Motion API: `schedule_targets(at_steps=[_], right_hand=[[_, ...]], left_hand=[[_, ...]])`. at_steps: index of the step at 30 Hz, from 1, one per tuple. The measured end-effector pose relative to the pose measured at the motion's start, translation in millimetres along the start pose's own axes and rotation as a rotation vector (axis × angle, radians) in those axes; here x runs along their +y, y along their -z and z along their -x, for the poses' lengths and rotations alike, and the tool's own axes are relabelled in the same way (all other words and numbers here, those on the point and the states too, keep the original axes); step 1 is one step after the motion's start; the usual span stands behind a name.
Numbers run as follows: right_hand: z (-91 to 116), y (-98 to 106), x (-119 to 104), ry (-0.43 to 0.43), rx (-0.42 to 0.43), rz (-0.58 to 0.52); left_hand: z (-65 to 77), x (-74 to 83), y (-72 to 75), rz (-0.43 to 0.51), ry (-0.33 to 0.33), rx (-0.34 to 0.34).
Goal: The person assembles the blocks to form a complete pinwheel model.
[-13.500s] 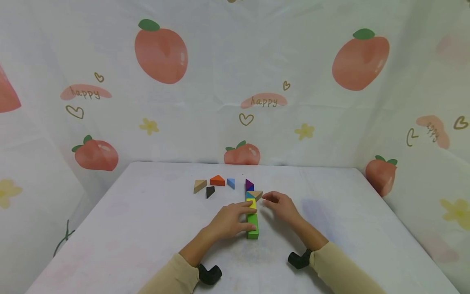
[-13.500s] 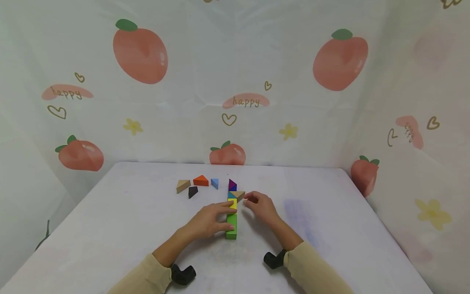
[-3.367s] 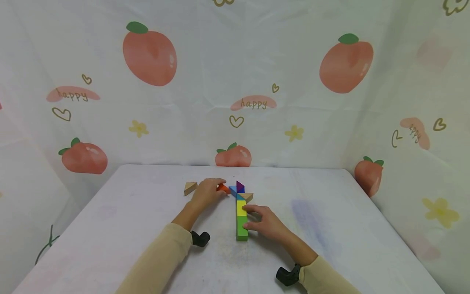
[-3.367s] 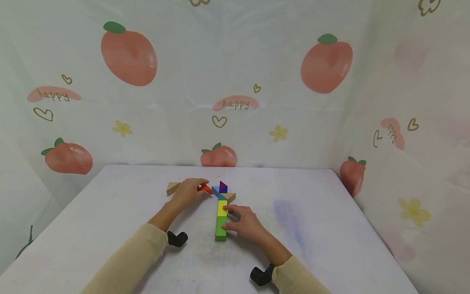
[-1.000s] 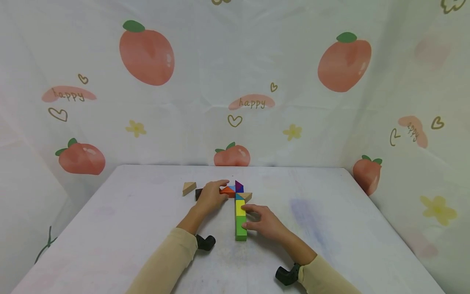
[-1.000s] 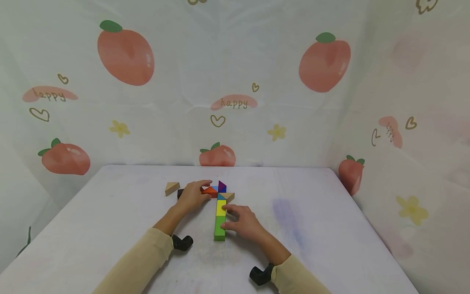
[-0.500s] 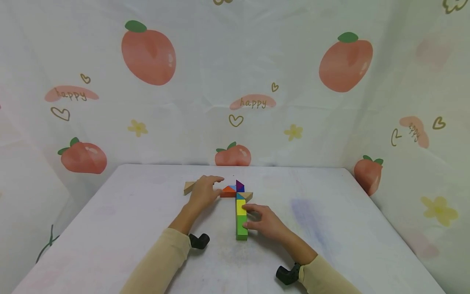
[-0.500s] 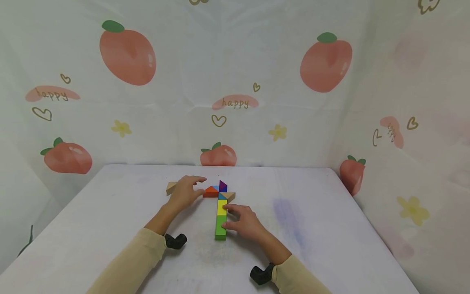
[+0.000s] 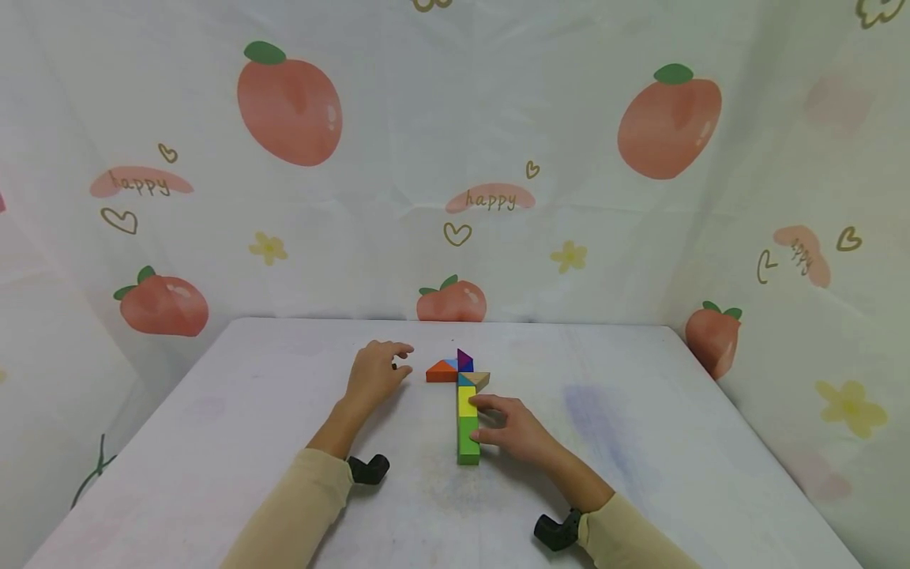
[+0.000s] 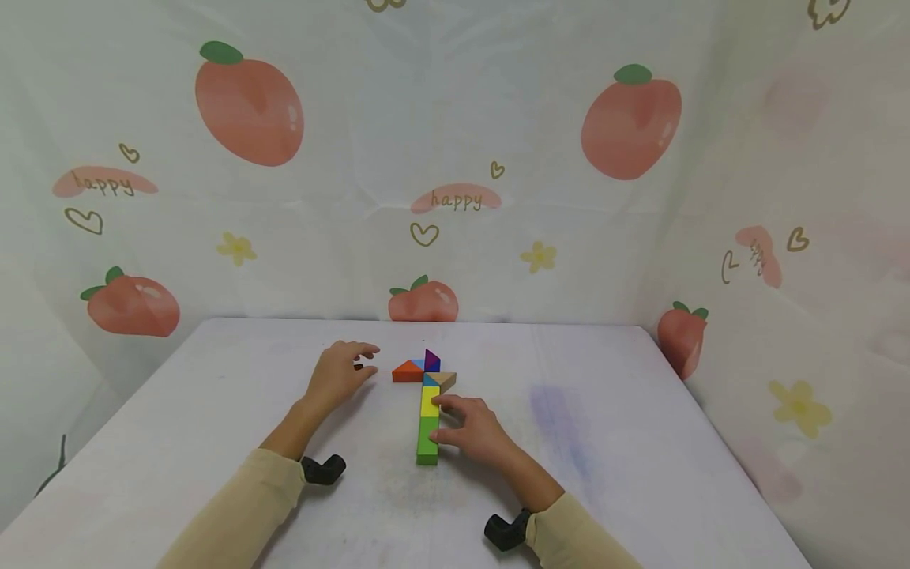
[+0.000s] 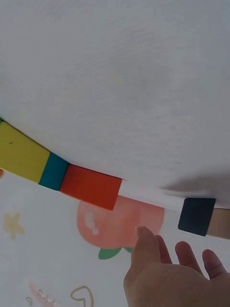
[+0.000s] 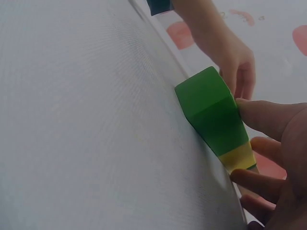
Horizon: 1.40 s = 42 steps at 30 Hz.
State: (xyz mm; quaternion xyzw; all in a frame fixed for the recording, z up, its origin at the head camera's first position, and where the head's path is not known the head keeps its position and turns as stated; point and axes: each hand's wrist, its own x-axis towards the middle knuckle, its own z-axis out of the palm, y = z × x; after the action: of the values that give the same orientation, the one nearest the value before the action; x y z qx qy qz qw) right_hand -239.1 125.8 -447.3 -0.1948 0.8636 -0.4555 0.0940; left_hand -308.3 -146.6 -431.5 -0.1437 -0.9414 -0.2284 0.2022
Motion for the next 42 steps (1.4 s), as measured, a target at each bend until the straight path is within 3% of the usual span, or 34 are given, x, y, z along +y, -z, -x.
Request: schedule_targets(at_steps=[11, 19, 36, 42], right_hand=[[-2, 0, 4, 0.014, -0.004, -0.001], [-1, 0, 2, 0.002, -0.01, 0.001], [1, 0, 0, -0.038, 0.014, 0.001], [1, -1, -2, -0.044, 0.017, 0.017]], left_hand=[[6.1, -17.5, 2.0, -0.087, 0.054, 0.001], [11.3, -17.8, 11.7, -0.137, 0.065, 0.006], [12.9, -18.3, 8.8, -0.105, 0.103, 0.001], [14.4, -15.9, 9.2, -0.098, 0.085, 0.018]])
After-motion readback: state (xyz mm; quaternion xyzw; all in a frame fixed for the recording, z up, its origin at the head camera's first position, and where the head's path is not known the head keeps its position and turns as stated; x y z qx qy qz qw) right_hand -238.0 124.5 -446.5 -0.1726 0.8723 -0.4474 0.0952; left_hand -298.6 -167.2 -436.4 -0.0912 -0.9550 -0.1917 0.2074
